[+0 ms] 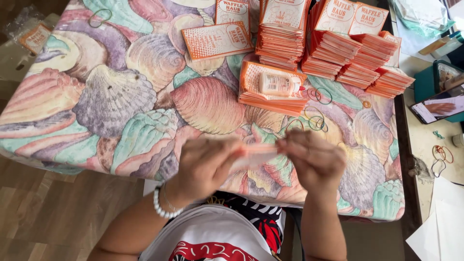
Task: Organizing and unfolding stacks of paper bags on a table for preparation or inspection.
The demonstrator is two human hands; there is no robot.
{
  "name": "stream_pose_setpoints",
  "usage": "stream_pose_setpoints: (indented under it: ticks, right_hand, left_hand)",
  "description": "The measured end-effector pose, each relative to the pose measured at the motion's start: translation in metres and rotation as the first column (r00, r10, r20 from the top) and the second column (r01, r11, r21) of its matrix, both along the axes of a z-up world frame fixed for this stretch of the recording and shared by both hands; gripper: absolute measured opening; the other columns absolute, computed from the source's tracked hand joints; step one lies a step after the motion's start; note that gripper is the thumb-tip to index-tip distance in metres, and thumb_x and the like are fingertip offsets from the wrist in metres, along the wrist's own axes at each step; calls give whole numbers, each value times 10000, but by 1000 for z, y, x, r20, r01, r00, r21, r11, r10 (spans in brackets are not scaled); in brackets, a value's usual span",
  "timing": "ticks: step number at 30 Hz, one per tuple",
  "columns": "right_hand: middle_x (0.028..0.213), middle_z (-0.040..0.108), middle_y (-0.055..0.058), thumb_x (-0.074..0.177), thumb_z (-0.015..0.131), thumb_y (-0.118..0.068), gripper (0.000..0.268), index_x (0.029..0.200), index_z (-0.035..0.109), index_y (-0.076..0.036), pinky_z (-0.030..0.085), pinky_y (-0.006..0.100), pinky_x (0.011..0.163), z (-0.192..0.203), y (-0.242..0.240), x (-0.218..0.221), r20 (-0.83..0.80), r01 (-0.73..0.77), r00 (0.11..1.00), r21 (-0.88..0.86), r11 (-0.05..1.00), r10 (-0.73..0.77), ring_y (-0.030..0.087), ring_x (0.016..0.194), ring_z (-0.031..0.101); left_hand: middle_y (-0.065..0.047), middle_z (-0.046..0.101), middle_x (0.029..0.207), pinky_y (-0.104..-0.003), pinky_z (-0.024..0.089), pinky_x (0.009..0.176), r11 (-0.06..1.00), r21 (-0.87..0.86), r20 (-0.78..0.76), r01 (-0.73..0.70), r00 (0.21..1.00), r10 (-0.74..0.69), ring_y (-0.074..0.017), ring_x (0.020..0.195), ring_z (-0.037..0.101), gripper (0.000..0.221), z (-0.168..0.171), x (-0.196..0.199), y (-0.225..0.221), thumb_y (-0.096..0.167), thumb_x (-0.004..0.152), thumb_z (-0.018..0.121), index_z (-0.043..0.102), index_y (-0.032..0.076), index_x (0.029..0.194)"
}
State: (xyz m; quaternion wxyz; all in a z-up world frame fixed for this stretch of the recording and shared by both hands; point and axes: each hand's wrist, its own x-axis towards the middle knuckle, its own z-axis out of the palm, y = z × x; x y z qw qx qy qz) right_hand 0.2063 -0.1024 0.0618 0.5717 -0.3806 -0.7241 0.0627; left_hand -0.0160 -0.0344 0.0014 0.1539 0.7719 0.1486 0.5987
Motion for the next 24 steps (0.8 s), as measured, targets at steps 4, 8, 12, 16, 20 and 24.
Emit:
stream_pose_setpoints:
  ticks: [4, 8, 12, 16, 20, 24]
  right_hand:
    - [924, 759, 61, 896, 736, -61, 205, 1094, 722, -113, 758, 271, 623, -10, -46, -7, -100, 95, 989, -106, 990, -106, 293, 909, 807]
    - [924, 791, 109, 867, 746, -37, 204, 1065, 728, -82, 710, 346, 794, 9, -43, 1, -104, -57, 994, -242, 969, 33, 240, 810, 807]
    - [901, 809, 76, 848, 786, -50, 238, 1082, 753, -80, 718, 213, 719, 31, -4, 28, 74, -49, 993, -489, 871, 97, 149, 760, 811]
    - [770, 794, 150, 764, 821, 11, 259, 1019, 792, -29, 602, 434, 694, 42, 46, 26, 25, -114, 989, -519, 847, 148, 314, 706, 797]
    - [842, 810, 129, 796, 818, -14, 448, 1231, 712, -22, 592, 409, 814, 17, 84, 41, -34, -197, 972, -655, 730, 232, 241, 778, 783]
    - [1221, 715, 258, 900, 752, -144, 802, 1572, 336, -6, 541, 568, 948, 1, 91, 49, -117, -260, 947, -823, 505, 297, 355, 1042, 711]
  left_hand:
    - [-26, 719, 824, -334, 363, 605, 1000, -25, -222, 2, 975, -8, -139, 526, 418, 170, 57, -24, -38, 213, 1040, 547, 668, 94, 1053]
    - [-8, 648, 688, -260, 453, 435, 849, -468, -206, 247, 903, -376, -114, 519, 604, 243, 65, -22, -23, 280, 1008, 550, 633, 55, 969]
    - [-222, 700, 1212, -259, 717, 626, 700, -631, -310, 333, 719, -622, -266, 943, 767, 936, 92, -13, 20, 727, 851, 415, 465, -53, 1366]
    - [-317, 757, 937, -615, 550, 799, 635, -751, -396, 183, 644, -654, -519, 898, 725, 966, 103, 7, 52, 715, 785, 610, 556, -95, 1309]
    - [-143, 589, 498, -367, 465, 467, 691, -710, -488, 134, 614, -620, -311, 473, 640, 367, 56, 26, 68, 308, 962, 630, 641, -25, 808]
    - [-114, 646, 520, -226, 459, 346, 489, -847, -110, 208, 831, -544, -180, 418, 667, 229, 0, 22, 78, 141, 970, 620, 660, -22, 814]
